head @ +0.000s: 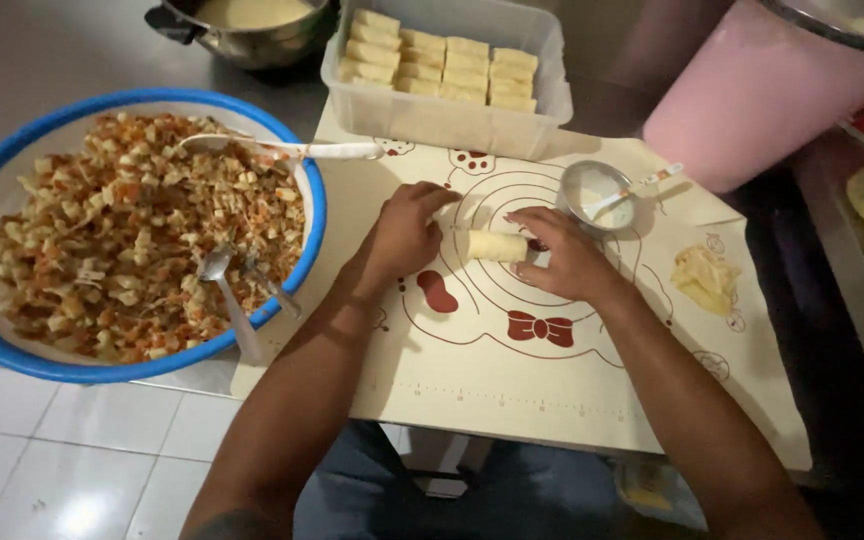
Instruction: Preparing pastries by flattening dough, adding filling from a bowl, and rolling them into shape on a silicone mat.
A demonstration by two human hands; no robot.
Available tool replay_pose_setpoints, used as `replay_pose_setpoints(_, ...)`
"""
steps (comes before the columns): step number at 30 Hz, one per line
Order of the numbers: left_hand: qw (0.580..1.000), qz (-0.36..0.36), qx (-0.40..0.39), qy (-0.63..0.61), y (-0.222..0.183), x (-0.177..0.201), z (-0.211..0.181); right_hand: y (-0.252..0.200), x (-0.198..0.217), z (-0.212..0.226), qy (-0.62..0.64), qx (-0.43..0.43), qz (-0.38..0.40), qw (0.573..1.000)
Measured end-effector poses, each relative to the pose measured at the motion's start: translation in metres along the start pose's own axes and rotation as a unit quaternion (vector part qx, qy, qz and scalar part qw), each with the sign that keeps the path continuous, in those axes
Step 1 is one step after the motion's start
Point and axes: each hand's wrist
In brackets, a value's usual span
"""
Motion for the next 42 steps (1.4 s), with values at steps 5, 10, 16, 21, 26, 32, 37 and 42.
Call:
replay_pose_setpoints(5, 0.995, -0.051, 0.018, -0.079, 0.0, 0.002, 0.0, 0.019, 0.005, 0.013, -0.017, 0.003, 0.027, 0.999)
replay_pose_setpoints(10, 0.994, -0.064, 0.01, -0.088, -0.002, 0.005, -0.009, 0.053, 0.018, 0.034, -0.047, -0.08, 0.161, 0.983)
replay_pose_setpoints(16, 0.987, -0.088, 0.044, -0.126, 0.004, 0.008, -0.006, 0.076, 0.011, -0.002, 0.049, -0.247, 0.273, 0.929)
replay_pose_setpoints(21, 0.963, -0.209, 0.065, -0.155, 0.007, 0.01, -0.008, 0.098, 0.016, -0.041, 0.447, -0.301, 0.291, 0.79)
replay_pose_setpoints(26, 0.95, -0.235, 0.084, -0.189, 0.013, 0.014, -0.011, 0.144, 0.034, -0.044, 0.653, -0.15, 0.248, 0.7)
replay_pose_setpoints(32, 0.955, -0.226, 0.089, -0.171, 0.011, 0.005, -0.015, 0.253, 0.09, -0.045, 0.375, -0.151, 0.248, 0.88)
replay_pose_setpoints(37, 0.968, -0.211, 0.042, -0.127, 0.009, 0.009, -0.018, 0.344, 0.077, -0.098, 0.088, -0.142, 0.135, 0.977)
replay_pose_setpoints(42, 0.973, -0.185, 0.045, -0.128, 0.009, 0.017, -0.025, 0.419, 0.017, -0.184, -0.004, -0.112, 0.064, 0.992)
Point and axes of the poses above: each hand's wrist, its own y-axis towards the middle knuckle, its own x-axis out of the back of the hand, z = x × y, and after that the axes turned 3 degrees about x, right-handed
